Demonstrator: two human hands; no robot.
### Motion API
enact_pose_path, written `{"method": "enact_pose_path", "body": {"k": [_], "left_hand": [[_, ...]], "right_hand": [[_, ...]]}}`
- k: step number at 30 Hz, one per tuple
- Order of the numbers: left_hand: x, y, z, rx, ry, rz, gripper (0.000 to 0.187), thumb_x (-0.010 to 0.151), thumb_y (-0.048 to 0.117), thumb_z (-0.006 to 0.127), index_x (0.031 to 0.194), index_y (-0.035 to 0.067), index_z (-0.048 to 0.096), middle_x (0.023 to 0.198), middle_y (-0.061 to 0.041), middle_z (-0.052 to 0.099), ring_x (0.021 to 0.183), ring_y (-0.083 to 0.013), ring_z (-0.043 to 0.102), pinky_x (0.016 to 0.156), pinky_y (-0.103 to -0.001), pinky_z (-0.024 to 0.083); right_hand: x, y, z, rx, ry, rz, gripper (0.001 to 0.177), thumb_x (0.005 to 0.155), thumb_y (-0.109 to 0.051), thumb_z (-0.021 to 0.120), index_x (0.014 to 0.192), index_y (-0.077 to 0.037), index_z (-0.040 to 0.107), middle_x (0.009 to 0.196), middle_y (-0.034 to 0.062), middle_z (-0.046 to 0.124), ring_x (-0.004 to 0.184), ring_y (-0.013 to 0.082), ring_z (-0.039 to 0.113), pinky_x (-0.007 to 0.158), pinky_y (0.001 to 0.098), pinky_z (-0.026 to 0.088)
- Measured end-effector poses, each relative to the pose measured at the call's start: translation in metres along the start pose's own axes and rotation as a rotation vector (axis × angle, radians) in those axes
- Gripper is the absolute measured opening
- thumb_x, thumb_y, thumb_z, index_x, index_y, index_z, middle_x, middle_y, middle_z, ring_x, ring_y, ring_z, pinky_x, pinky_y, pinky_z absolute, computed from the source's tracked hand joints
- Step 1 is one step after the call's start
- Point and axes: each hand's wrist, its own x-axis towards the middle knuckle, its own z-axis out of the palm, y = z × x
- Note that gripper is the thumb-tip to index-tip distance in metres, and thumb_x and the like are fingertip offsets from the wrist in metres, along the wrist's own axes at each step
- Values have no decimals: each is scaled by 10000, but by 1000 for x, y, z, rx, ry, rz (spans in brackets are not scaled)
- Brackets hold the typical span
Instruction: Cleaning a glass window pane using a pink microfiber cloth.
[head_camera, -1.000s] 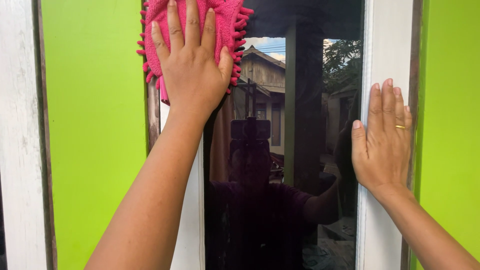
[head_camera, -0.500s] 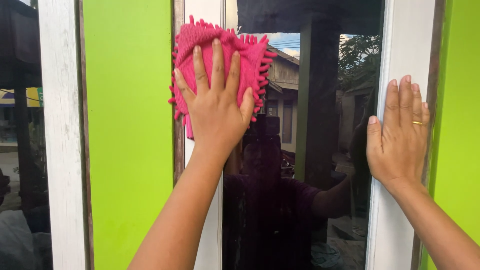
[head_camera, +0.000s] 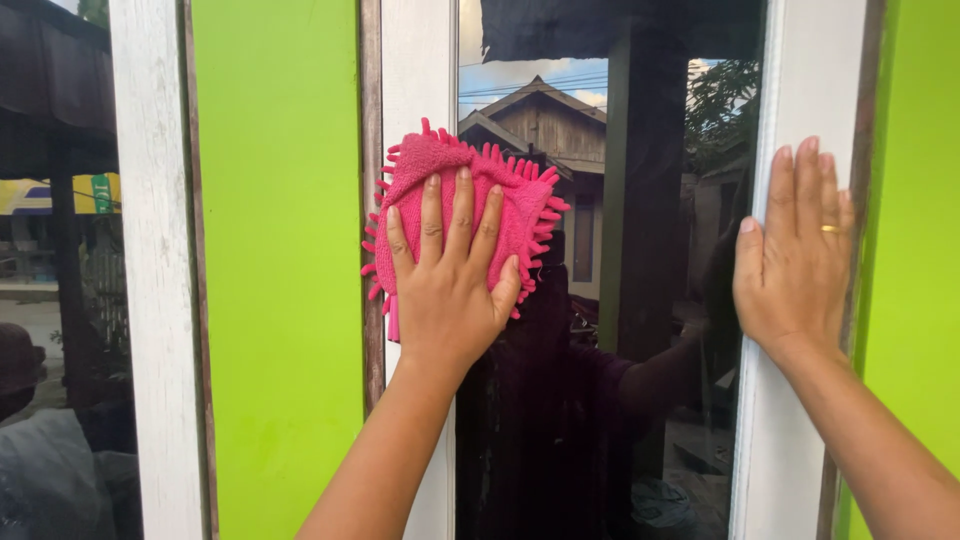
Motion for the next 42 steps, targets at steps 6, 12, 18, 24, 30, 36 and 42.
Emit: {"method": "enact_pose_path", "body": {"k": [6, 12, 18, 24, 30, 36, 42], "left_hand": [[28, 1, 16, 31, 5, 3, 669, 1017, 478, 470, 1600, 149, 448, 1671, -134, 351, 1560, -344, 261, 1258, -588, 105], [50, 25, 37, -74, 62, -108, 652, 1045, 477, 470, 1614, 161, 423, 1694, -117, 317, 1582, -317, 213, 1266, -627, 45], [54, 46, 43, -178, 60, -103, 645, 1058, 584, 385, 1602, 239, 427, 1692, -82, 292, 1574, -327, 197, 1243, -650, 19], [36, 62, 30, -202, -23, -11, 550, 1095, 546, 327, 1588, 332, 444, 1700, -18, 310, 1591, -281, 215, 1266, -657, 36], [8, 60, 13, -226, -66, 110, 538, 1057, 488, 447, 1565, 314, 477, 1683, -25, 345, 1583, -273, 244, 1257, -663, 65], [3, 43, 11, -337, -52, 208, 618, 993, 557, 508, 1550, 292, 483, 1661, -55, 353, 1564, -312, 234, 1225, -699, 55], [37, 42, 29, -274, 6, 186, 658, 976, 576, 514, 1566, 288, 472, 1681, -74, 302, 1571, -308, 192, 1200, -726, 33]], "right_hand": [[-26, -5, -1, -6, -40, 46, 667, 1050, -225, 326, 1663, -33, 143, 1738, 161, 158, 1611, 306, 115, 1305, 466, 60], [-38, -8, -2, -14, -47, 65, 662, 1059, -242, 337, 1659, -37, 148, 1734, 153, 166, 1606, 311, 123, 1300, 476, 74], [-40, -7, 0, -12, -20, 47, 663, 1059, -242, 363, 1662, -47, 169, 1735, 153, 190, 1608, 322, 159, 1300, 482, 90], [-40, -5, -1, -6, -20, 44, 664, 1062, -233, 372, 1665, -32, 182, 1738, 159, 195, 1612, 336, 165, 1301, 488, 93], [-39, -5, -2, 2, -36, 48, 667, 1057, -230, 368, 1665, -32, 178, 1741, 158, 182, 1615, 325, 150, 1304, 490, 83], [-38, -6, -3, -10, -32, 32, 665, 1058, -229, 373, 1661, -27, 178, 1741, 161, 181, 1614, 326, 148, 1299, 495, 78], [-38, -4, 0, -17, -20, 29, 664, 1059, -244, 369, 1658, -38, 170, 1735, 155, 183, 1609, 320, 153, 1299, 490, 80]]}}
